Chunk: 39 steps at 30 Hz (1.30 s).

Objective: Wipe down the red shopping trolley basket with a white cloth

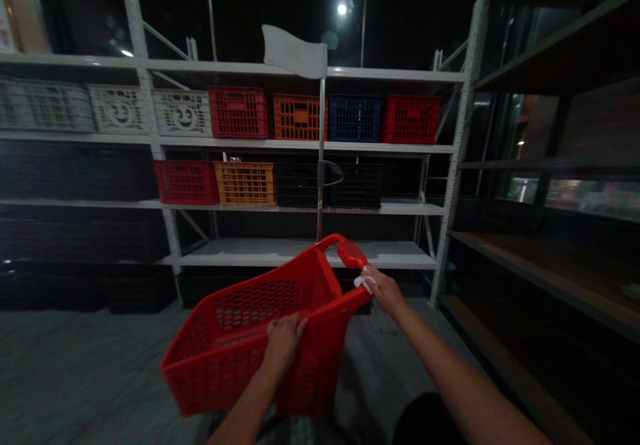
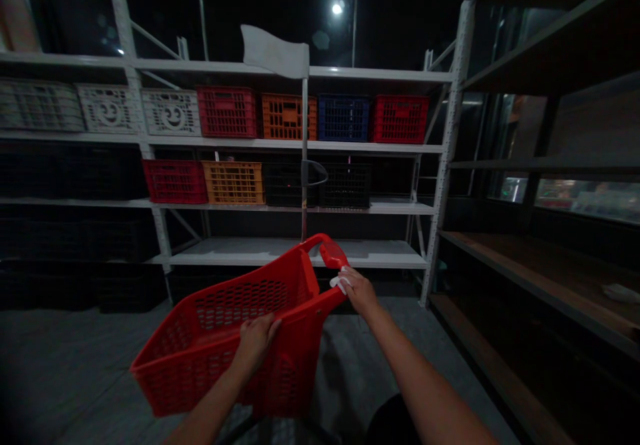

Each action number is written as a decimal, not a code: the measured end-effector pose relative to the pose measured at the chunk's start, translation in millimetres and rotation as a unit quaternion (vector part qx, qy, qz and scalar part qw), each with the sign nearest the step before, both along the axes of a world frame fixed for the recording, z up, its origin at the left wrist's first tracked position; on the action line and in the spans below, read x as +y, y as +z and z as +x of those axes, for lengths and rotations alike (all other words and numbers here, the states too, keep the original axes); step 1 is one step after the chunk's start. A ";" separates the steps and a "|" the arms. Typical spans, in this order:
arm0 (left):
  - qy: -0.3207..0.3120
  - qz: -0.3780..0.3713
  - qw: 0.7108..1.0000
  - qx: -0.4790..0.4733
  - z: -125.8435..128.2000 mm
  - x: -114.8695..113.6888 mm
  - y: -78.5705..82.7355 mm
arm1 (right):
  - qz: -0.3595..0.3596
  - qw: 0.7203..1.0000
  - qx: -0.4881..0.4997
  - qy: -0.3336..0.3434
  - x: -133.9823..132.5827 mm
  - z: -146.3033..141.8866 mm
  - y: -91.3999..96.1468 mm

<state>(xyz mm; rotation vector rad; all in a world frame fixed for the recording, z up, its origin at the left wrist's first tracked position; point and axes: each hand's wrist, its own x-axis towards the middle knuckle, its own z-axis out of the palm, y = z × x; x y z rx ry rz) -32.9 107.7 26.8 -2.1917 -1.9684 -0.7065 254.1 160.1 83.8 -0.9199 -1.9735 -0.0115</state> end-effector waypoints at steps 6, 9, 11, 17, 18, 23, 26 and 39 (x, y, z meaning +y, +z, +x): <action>-0.002 -0.012 1.000 0.022 -34.3 -2.6 -2.1 | 0.015 0.983 -0.158 0.091 -14.4 5.9 20.2; -0.015 -0.025 0.999 0.032 -45.5 -2.4 -0.4 | -0.006 0.984 -0.159 0.078 4.7 13.7 33.7; -0.020 -0.023 0.999 0.035 -51.2 -1.4 0.1 | -0.019 0.987 -0.143 0.067 9.9 13.9 37.8; -0.046 -0.020 0.998 0.026 -70.8 3.9 -5.6 | -0.056 0.980 -0.100 0.166 -36.0 -12.7 27.4; -0.053 -0.022 0.998 0.025 -74.5 4.5 -6.8 | -0.054 0.979 -0.101 0.169 -43.3 -16.8 25.3; -0.081 -0.020 0.997 0.001 -92.3 4.4 -8.8 | -0.001 0.983 -0.118 0.140 -32.3 -17.8 23.0; -0.101 -0.034 0.994 -0.016 -102.6 3.8 -4.8 | 0.018 0.997 -0.070 0.018 0.6 -8.2 28.0; -0.122 0.098 0.987 -0.047 41.4 -63.8 68.8 | -0.007 0.990 -0.119 0.078 -16.5 -49.4 13.9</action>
